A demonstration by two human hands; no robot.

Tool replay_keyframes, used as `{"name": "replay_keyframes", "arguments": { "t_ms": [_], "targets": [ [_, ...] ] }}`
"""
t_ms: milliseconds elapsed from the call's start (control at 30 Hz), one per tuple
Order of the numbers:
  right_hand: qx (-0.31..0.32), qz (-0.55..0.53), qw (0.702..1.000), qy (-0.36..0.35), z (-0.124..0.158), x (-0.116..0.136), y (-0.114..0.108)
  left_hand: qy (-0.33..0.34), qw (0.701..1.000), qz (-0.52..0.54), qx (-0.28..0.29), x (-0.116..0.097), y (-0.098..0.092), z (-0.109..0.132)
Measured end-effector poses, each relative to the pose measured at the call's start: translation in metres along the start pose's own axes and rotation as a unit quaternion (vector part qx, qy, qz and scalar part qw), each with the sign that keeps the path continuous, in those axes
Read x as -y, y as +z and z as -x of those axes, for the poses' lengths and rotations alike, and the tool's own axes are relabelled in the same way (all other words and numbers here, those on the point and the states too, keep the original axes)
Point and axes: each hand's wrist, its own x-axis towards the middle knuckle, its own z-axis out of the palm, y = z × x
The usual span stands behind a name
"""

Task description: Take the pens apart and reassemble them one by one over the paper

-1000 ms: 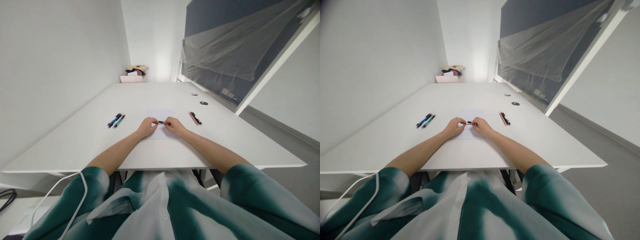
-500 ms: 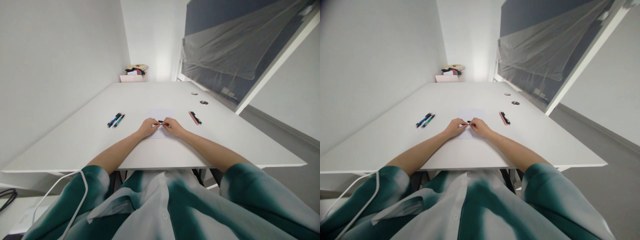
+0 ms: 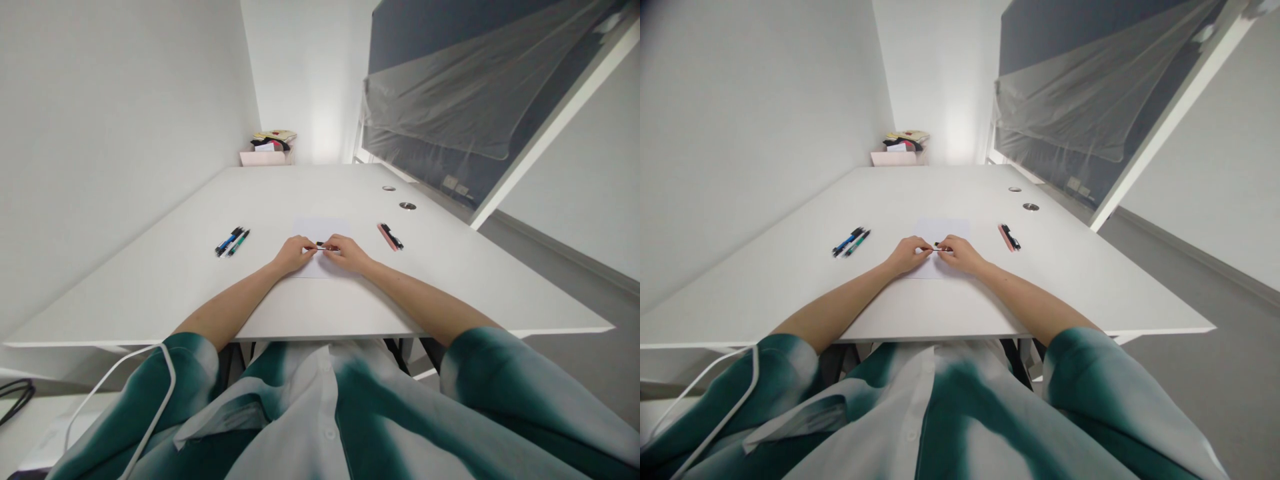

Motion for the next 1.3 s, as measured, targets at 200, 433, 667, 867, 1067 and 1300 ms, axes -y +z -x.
{"name": "replay_keyframes", "arguments": {
  "t_ms": [200, 433, 667, 867, 1067, 1300],
  "targets": [
    [-0.087, 0.059, 0.991, 0.088, -0.001, -0.021, -0.011, -0.016, 1.000, -0.017, 0.011, 0.009, -0.006, 0.002],
    [0.007, 0.162, 0.978, 0.133, 0.000, -0.036, -0.010, -0.049, 0.998, -0.013, 0.021, 0.027, -0.015, 0.004],
    [0.035, 0.194, 0.972, 0.125, -0.002, -0.033, -0.008, -0.072, 0.997, 0.002, 0.019, 0.035, -0.017, 0.004],
    [0.044, 0.196, 0.972, 0.124, -0.003, -0.032, -0.011, -0.081, 0.997, 0.002, 0.015, 0.037, -0.020, 0.004],
    [0.045, 0.201, 0.971, 0.119, 0.002, -0.040, -0.022, -0.096, 0.995, 0.002, -0.004, 0.046, -0.026, 0.005],
    [0.052, 0.206, 0.969, 0.127, 0.003, -0.040, -0.026, -0.103, 0.995, 0.002, -0.005, 0.054, -0.026, 0.005]
  ]
}}
